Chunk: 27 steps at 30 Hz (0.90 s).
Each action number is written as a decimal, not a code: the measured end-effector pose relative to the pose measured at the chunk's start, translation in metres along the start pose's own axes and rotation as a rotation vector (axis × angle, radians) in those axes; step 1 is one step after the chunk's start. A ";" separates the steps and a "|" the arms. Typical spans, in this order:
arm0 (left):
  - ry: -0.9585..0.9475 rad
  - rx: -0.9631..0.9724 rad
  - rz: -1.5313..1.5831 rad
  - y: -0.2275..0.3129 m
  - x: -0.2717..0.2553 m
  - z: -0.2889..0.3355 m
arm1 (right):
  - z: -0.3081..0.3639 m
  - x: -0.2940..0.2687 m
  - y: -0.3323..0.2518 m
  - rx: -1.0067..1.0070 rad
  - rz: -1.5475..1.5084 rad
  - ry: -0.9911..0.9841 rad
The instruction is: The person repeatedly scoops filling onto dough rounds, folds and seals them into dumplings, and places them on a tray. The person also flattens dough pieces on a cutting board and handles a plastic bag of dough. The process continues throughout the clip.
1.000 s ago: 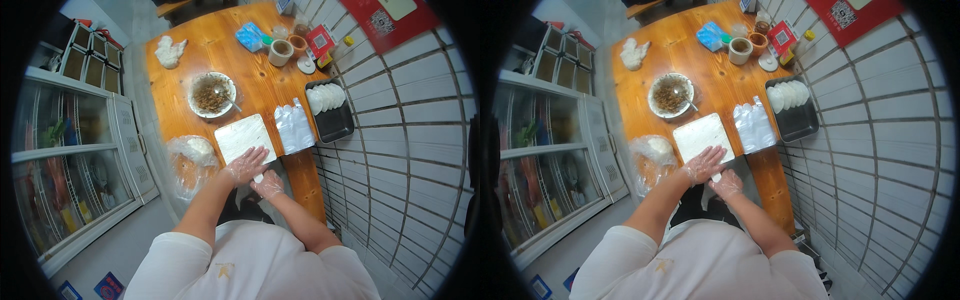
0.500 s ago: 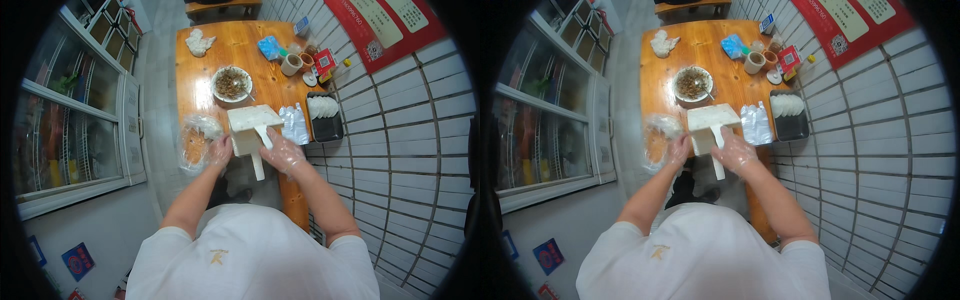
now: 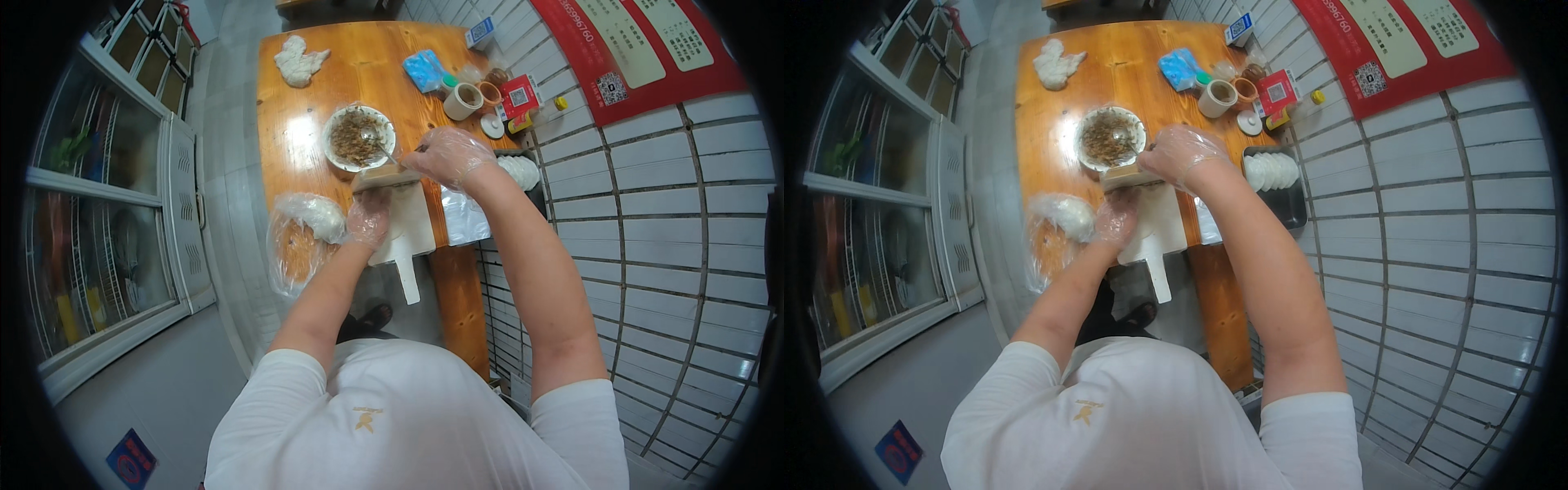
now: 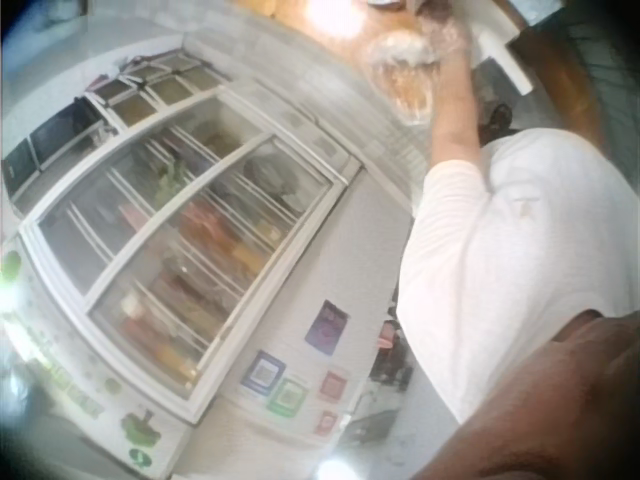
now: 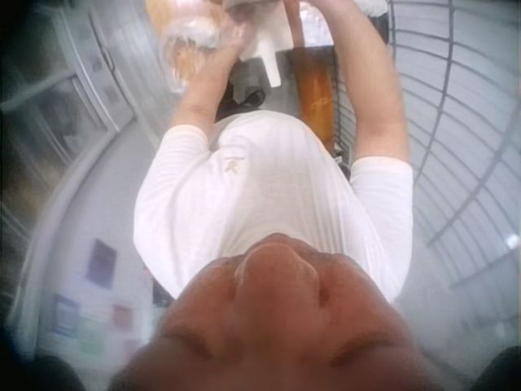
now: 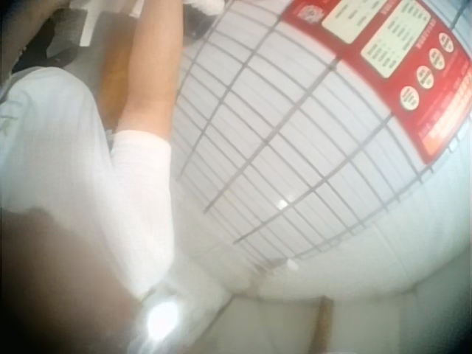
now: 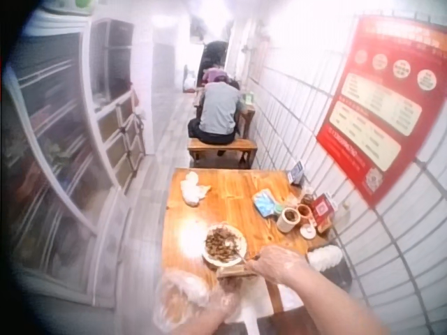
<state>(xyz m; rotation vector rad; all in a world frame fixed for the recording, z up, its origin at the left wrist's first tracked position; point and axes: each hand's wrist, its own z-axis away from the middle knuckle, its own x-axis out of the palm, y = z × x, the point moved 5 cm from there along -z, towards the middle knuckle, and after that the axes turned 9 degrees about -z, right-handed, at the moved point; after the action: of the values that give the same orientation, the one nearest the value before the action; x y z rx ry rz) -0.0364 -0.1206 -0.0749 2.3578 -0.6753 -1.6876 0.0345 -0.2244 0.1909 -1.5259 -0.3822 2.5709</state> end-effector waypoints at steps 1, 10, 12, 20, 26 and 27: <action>-0.051 0.011 -0.064 -0.001 0.004 -0.006 | -0.002 -0.001 0.000 -0.003 0.011 -0.007; -0.597 0.129 -0.157 0.022 -0.018 -0.032 | -0.014 0.000 0.002 -0.021 -0.008 -0.067; -0.615 0.142 0.030 0.031 -0.041 -0.039 | -0.014 0.002 0.005 -0.005 -0.031 -0.063; -0.601 0.535 0.016 0.048 -0.043 0.009 | 0.016 0.018 0.014 -0.058 -0.088 0.007; -0.544 0.605 0.082 0.031 -0.090 0.111 | 0.138 0.168 0.078 0.013 -0.369 -0.038; -0.613 0.615 0.095 0.032 -0.098 0.123 | 0.150 0.210 0.094 0.123 -0.478 -0.144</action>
<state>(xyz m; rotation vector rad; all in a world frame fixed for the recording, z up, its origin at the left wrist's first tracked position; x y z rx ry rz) -0.1845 -0.0895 -0.0221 2.0341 -1.5720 -2.4453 -0.1962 -0.2877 0.0554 -1.0550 -0.5208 2.2787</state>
